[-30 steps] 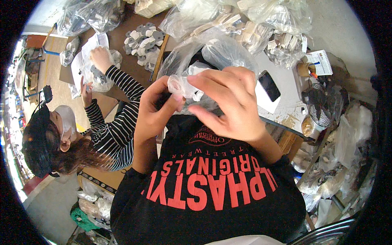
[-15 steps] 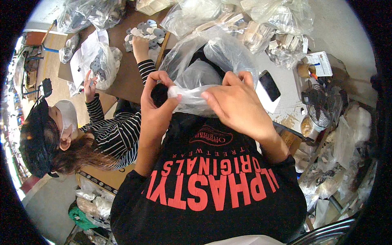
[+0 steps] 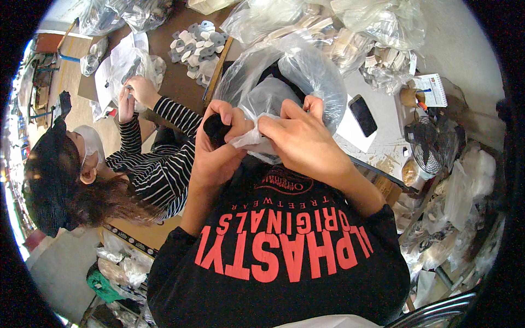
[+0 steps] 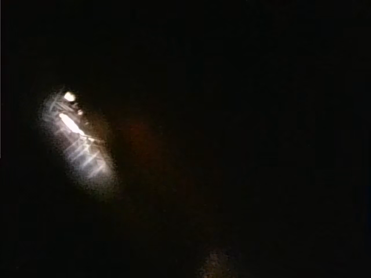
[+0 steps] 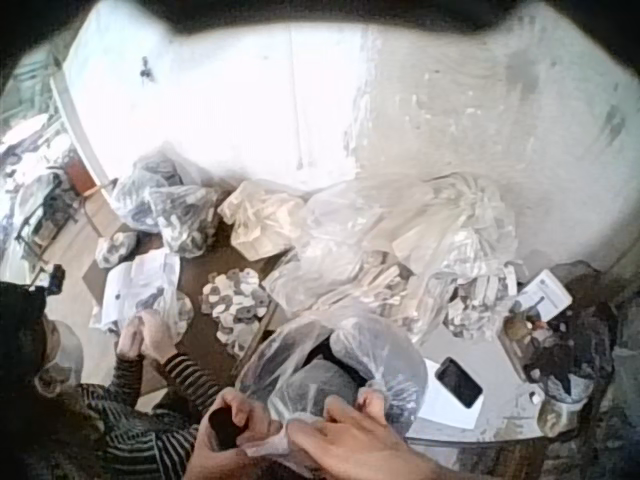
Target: The person opens a large plastic bag and removes small black and white objects, placing them into smaller plastic bags. They repeat this process, handling the items one at a time and organizing them into separate bags.
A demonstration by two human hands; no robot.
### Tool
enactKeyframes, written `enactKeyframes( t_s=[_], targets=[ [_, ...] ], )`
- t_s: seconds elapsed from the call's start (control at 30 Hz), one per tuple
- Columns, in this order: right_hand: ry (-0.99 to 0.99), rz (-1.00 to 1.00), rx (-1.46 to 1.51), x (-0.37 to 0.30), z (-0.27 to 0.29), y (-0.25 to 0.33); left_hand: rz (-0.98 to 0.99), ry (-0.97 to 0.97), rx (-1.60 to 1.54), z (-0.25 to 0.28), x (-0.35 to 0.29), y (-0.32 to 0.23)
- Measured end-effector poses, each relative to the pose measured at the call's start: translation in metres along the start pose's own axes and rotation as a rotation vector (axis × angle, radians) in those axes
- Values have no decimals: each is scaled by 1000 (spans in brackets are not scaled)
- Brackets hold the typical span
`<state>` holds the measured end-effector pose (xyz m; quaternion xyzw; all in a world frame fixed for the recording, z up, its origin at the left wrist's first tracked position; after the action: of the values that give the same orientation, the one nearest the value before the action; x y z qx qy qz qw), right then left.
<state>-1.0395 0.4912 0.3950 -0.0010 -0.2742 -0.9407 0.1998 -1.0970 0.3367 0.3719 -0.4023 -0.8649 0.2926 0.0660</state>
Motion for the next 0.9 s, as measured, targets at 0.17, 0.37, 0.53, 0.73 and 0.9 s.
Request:
enactKeyframes(
  t_s=[0.17, 0.37, 0.53, 0.73, 0.9],
  targets=[
    [-24, -30, -110, -4, 9, -6, 58, 55, -140, 0, -1, 1],
    [19, -178, -280, 1, 1, -12, 104, 100, -257, 4, -2, 7],
    [-134, -24, -280, 12, 0, -3, 79, 114, -326, 2, -2, 3],
    [-93, -27, -210, 11, -13, -7, 64, 86, -343, 1, -4, 4],
    [-124, -67, -73, 7, -15, -18, 40, 93, -331, 6, 1, -2]
  ],
)
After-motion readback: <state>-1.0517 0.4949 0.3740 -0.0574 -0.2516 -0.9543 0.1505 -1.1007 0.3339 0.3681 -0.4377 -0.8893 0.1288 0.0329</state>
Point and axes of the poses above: each hand's wrist, its own x-axis towards the middle knuckle, its own z-axis out of the back of the hand, y = z × x, the point moved 4 cm from there along x, towards the middle knuckle, and after that the axes turned 8 degrees about z, right-handed, at the moved point
